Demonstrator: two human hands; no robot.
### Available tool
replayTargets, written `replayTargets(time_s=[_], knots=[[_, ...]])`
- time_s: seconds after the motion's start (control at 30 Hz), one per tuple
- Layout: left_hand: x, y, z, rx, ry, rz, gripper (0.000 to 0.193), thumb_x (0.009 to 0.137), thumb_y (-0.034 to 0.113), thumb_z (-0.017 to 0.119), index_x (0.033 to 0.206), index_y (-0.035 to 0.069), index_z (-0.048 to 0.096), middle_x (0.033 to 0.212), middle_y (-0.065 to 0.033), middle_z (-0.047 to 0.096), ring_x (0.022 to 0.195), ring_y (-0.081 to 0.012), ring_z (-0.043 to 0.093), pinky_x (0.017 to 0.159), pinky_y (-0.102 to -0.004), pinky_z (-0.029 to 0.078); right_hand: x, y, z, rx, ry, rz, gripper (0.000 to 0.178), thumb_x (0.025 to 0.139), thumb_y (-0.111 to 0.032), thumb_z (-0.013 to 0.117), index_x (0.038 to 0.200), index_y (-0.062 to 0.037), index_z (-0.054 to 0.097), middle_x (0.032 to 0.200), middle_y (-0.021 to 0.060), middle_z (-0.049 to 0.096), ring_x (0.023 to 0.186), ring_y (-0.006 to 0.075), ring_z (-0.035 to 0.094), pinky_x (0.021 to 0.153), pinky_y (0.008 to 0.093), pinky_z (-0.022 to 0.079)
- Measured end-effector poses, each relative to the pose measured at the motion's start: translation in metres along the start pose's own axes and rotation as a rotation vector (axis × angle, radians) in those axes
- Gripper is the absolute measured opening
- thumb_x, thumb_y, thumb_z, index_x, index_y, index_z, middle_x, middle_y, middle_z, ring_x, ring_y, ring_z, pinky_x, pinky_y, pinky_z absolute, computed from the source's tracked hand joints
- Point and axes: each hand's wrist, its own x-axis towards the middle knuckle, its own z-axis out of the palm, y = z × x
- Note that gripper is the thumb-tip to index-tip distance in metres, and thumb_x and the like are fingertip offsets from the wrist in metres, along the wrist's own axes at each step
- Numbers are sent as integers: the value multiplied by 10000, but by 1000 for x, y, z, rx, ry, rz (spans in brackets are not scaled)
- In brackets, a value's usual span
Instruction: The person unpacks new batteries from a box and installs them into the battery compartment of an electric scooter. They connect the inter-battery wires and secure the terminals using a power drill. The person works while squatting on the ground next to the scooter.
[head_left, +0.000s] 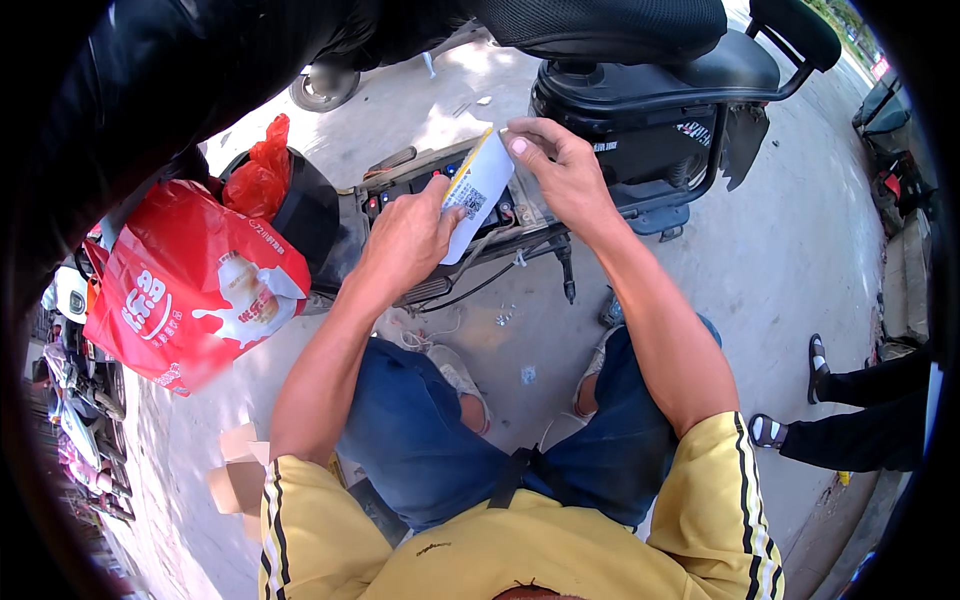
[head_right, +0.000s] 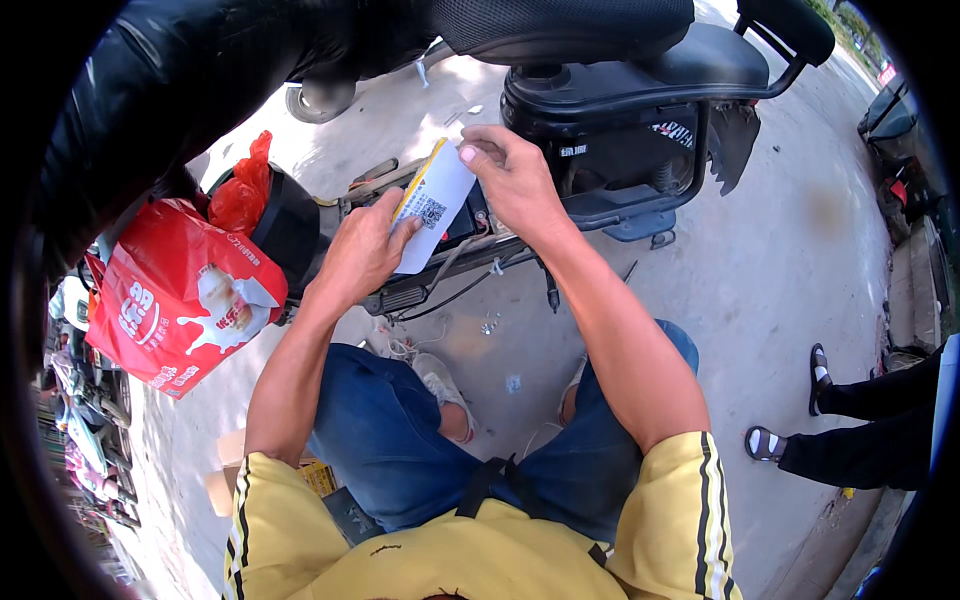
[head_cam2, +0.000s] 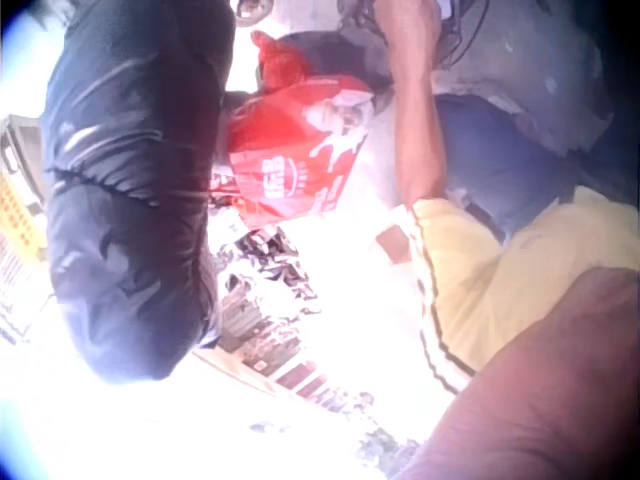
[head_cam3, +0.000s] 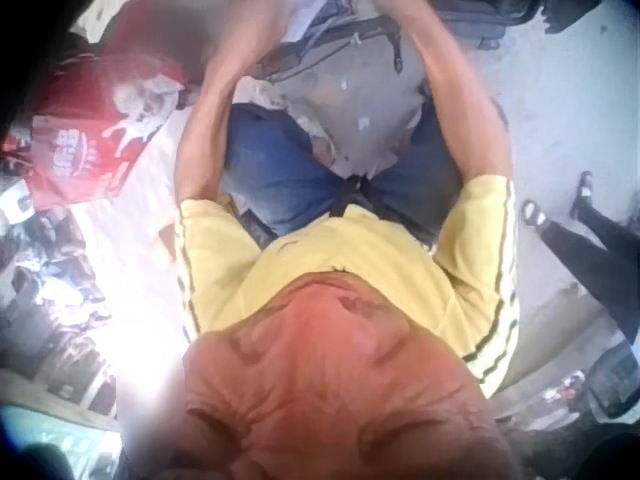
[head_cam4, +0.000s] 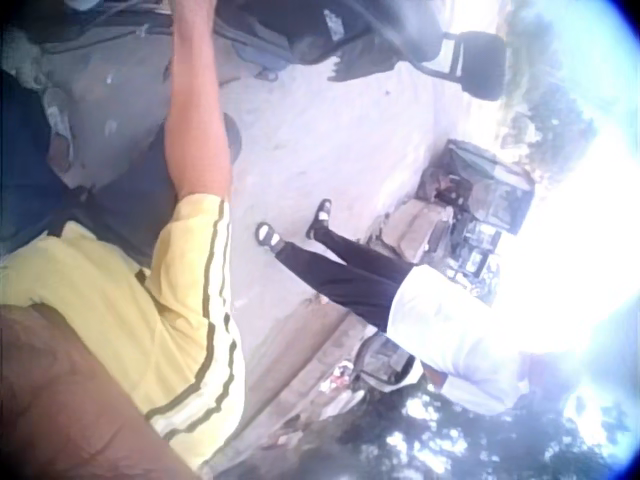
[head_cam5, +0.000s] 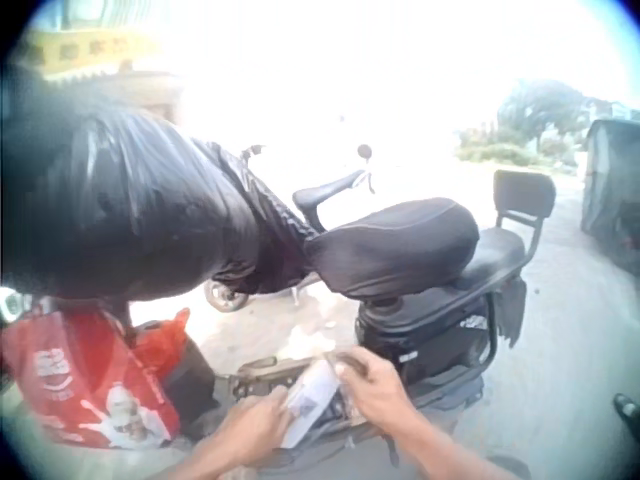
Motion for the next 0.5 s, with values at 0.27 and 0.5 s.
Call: replayTargets(time_s=[0.27,0.5], knots=[[128,-144,128,-565,-33,-307,330,936,51,749,1208,-126,694,1124,-232,782,994,-300,776,889,-439,599,-4,-17,-33,51,53,197,388,1053,-173,702,1367,53,670,1137,117,766,1029,154,705,956,324,557],[163,-112,153,-73,-162,-451,492,899,231,749,1217,-120,617,1230,-361,718,1179,-482,709,1015,-516,572,-8,-16,-57,134,89,211,340,1049,-145,703,1310,72,689,1062,109,769,949,138,703,909,310,575]])
